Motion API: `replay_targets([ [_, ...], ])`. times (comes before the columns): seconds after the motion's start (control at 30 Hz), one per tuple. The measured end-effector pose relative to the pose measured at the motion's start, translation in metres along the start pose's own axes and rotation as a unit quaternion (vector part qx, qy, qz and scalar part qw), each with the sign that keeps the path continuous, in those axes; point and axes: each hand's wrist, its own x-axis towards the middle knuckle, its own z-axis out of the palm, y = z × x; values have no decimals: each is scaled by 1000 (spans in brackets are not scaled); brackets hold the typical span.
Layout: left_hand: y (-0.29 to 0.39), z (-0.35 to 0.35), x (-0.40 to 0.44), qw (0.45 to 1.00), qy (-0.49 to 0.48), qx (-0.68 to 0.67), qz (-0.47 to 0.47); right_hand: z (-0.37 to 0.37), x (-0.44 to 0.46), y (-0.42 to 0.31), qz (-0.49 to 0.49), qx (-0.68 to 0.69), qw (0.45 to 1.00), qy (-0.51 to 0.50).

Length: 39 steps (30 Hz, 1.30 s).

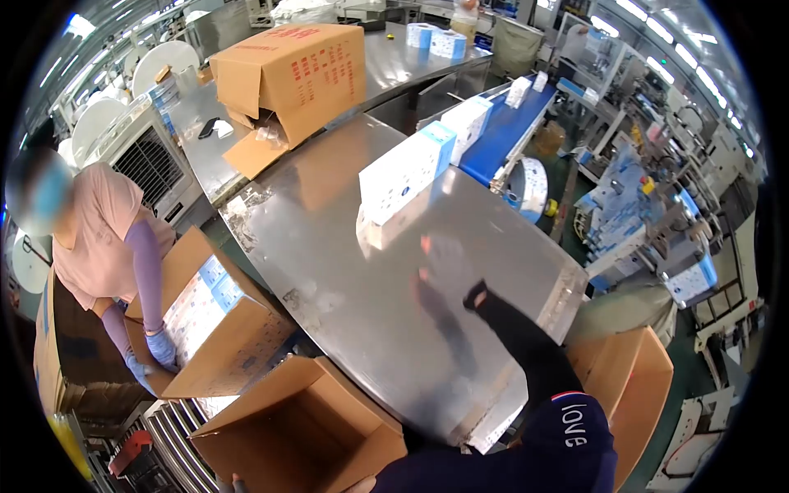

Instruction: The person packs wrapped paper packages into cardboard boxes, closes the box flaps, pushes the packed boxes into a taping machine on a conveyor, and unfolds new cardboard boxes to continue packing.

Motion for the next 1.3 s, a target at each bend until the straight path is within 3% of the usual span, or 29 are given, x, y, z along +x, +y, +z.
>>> replay_targets([
  [0.07, -51, -4, 6, 999, 0, -30, -15, -13, 93, 30, -18, -182, 981, 68],
  [0.1, -33, -13, 2, 998, -10, 37, -48, -18, 140, 45, -36, -279, 953, 109],
  [0.2, 14, -3, -6, 966, 99, 237, 33, -6, 240, 71, -43, -269, 958, 89],
  [0.27, 25, 2, -2, 917, 141, 344, 146, 43, 279, 76, -50, -317, 947, -5],
  [0.33, 83, 10, -6, 871, 180, 389, 238, 63, 298, 49, 65, -176, 982, -30],
  [0.4, 155, 22, -7, 815, 205, 434, 325, 61, 295, 15, -7, -266, 963, -48],
  [0.47, 233, 76, 13, 853, 127, 281, 420, 36, 261, -8, -6, -177, 983, -49],
  [0.53, 266, 120, 36, 827, 18, 232, 511, 21, 226, -22, 9, -25, 993, -111],
  [0.6, 315, 178, 49, 805, -38, 162, 569, -14, 169, -56, -59, -67, 994, -67],
  [0.67, 345, 234, 52, 775, -54, 222, 590, -26, 123, -80, -146, -38, 984, -96],
  [0.73, 355, 297, 60, 741, -82, 203, 635, -14, 117, -61, -227, 103, 961, -122],
  [0.8, 389, 311, 42, 735, -272, 327, 528, -61, 150, -17, -208, -22, 935, -285],
  [0.83, 396, 313, 40, 734, -290, 335, 514, -84, 161, 4, -116, -58, 962, -239],
  [0.87, 402, 316, 40, 734, -308, 343, 498, -31, 183, 49, -65, -143, 984, -88],
  [0.9, 405, 320, 39, 734, -329, 351, 480, -16, 203, 81, -33, -251, 965, 63],
  [0.93, 404, 325, 38, 727, -308, 325, 521, -25, 223, 105, -62, -313, 941, 115],
  [1.0, 397, 331, 42, 709, -253, 278, 597, -14, 255, 121, -47, -310, 946, 83],
  [1.07, 403, 330, 43, 714, -200, 246, 625, 49, 282, 115, -54, -296, 951, 65],
  [1.13, 409, 334, 39, 744, -295, 288, 526, 70, 305, 72, 39, -196, 979, -45],
  [1.17, 410, 338, 39, 745, -273, 299, 530, 62, 299, 40, -14, -280, 959, -28],
  [1.27, 403, 346, 36, 741, -250, 313, 539, -4, 254, -19, -9, -6, 984, -179],
  [1.3, 402, 343, 36, 741, -251, 303, 544, 1, 239, -17, 1, -10, 983, -182],
])
